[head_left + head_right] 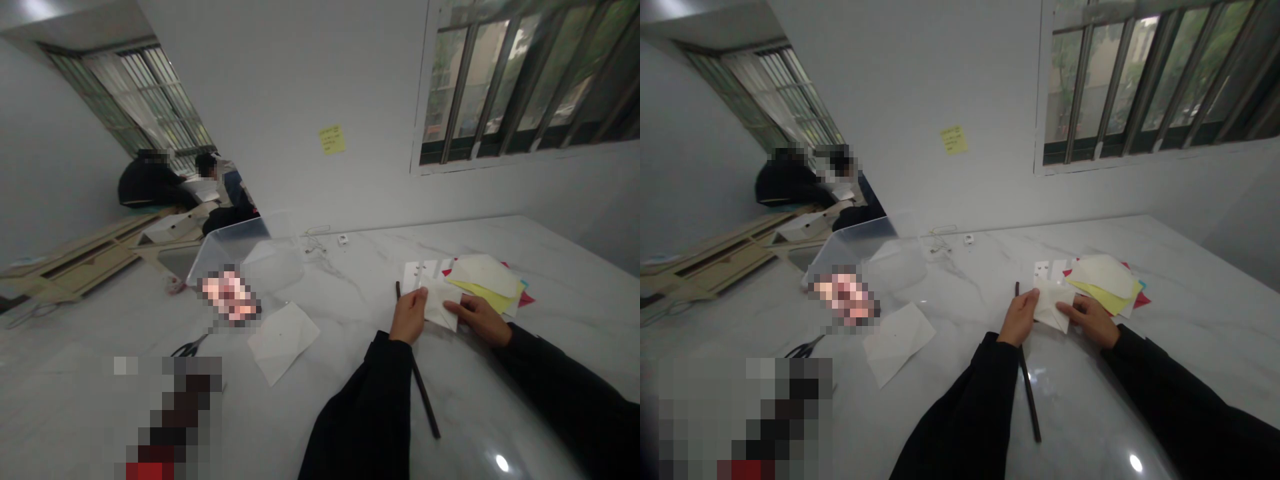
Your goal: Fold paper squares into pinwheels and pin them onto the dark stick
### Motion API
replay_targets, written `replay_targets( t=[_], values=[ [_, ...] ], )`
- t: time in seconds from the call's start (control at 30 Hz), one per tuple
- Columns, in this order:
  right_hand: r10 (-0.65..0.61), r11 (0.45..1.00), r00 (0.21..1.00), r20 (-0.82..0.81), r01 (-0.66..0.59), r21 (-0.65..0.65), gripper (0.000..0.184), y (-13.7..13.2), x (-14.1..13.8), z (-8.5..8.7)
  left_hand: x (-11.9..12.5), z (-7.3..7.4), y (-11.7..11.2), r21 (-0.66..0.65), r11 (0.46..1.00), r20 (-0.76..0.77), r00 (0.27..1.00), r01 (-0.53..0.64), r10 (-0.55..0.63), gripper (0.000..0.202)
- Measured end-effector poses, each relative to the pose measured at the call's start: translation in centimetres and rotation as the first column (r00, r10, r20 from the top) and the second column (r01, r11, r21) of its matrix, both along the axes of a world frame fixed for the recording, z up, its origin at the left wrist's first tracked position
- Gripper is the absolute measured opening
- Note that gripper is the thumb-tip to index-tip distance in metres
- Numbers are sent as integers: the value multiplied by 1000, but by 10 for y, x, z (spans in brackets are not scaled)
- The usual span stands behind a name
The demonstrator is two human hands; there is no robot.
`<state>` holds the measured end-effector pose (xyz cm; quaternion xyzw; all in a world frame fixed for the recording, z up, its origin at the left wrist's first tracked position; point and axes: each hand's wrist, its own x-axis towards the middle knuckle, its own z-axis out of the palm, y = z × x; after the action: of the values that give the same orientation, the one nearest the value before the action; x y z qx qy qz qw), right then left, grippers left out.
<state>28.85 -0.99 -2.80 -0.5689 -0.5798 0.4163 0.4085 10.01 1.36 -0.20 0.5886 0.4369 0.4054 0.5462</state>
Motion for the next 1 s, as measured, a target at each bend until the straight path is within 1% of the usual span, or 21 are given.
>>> replay_targets(
  t=[0.1,0.2,0.4,0.5,0.6,0.77,1.0],
  values=[
    [4,1000,1000,8,-4,-5,49,0,0,0,0,-1,0,26,998,4,999,54,-54,46],
    [11,1000,1000,20,-11,-4,47,0,1,0,-1,-3,0,63,995,-19,997,77,-76,43],
    [35,999,998,-59,-37,-32,46,-1,-1,0,-2,-10,1,109,991,-121,990,79,-66,38],
    [27,999,999,-47,-28,-25,46,-1,-2,0,-3,-11,0,103,992,-150,988,66,-50,37],
    [21,1000,1000,-20,-21,-14,46,-1,-1,1,-3,-10,0,96,994,-163,986,48,-32,36],
    [34,999,998,-46,-35,-10,43,-2,-1,3,-3,-6,-2,91,996,-170,985,25,-9,33],
    [42,999,998,-55,-43,-14,42,-1,0,0,-2,-3,-5,119,992,-139,990,43,-26,31]
  ],
)
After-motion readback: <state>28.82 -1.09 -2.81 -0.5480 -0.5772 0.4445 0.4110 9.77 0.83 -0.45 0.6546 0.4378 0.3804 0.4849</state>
